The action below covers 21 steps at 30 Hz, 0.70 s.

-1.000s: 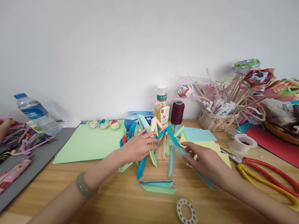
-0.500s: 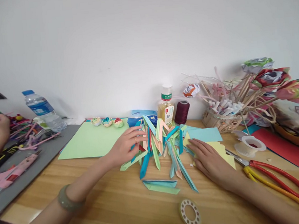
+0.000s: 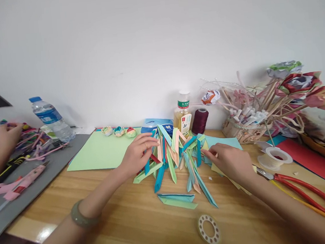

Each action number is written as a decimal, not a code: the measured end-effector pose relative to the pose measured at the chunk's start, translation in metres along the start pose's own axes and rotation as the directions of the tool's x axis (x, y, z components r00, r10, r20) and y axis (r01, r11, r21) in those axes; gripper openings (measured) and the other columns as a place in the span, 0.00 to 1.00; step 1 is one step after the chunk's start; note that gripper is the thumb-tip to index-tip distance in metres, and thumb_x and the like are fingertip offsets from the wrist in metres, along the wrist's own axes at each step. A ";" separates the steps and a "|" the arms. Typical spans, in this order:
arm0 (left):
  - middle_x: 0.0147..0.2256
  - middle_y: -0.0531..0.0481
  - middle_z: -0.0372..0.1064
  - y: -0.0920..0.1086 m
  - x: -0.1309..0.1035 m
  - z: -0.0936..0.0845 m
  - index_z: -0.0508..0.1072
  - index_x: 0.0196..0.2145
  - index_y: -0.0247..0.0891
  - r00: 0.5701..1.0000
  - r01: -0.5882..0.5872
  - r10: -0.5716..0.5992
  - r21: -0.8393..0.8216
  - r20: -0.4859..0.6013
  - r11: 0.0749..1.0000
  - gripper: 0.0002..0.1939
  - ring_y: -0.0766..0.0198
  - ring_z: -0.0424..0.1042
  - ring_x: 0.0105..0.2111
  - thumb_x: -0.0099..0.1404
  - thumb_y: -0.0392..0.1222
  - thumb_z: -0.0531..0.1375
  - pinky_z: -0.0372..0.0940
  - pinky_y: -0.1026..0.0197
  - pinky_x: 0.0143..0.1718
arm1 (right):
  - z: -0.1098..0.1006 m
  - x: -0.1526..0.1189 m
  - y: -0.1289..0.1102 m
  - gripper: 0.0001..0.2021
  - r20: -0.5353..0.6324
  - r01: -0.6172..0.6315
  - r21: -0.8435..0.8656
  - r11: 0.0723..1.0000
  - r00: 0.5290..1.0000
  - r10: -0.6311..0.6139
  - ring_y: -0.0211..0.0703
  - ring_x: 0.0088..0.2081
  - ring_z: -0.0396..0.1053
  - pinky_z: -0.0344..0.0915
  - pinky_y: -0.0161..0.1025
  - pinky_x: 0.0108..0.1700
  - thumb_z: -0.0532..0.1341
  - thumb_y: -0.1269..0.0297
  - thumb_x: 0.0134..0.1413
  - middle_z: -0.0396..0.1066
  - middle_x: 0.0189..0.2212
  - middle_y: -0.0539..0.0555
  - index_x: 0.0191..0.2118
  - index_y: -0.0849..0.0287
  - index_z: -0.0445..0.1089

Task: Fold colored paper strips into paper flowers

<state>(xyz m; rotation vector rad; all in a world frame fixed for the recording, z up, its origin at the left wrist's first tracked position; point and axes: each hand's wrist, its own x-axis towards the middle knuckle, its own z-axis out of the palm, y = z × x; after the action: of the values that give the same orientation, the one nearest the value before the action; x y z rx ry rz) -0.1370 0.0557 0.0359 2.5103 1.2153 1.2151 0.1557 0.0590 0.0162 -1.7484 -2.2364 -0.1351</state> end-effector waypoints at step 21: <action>0.28 0.49 0.71 0.053 0.069 0.056 0.73 0.27 0.31 0.779 0.566 -0.458 -0.793 0.427 0.223 0.13 0.67 0.70 0.30 0.50 0.46 0.66 0.66 0.59 0.39 | -0.045 0.029 -0.047 0.11 -0.093 0.183 0.319 0.930 0.982 -0.162 0.38 0.26 0.66 0.56 0.34 0.28 0.54 0.60 0.56 0.73 0.28 0.52 0.30 0.58 0.71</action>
<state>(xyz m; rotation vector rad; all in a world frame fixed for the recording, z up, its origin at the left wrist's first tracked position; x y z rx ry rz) -0.0401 0.0813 0.0615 1.1603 0.8439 1.0650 0.1118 0.0628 0.0729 -1.3558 -2.2124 0.1346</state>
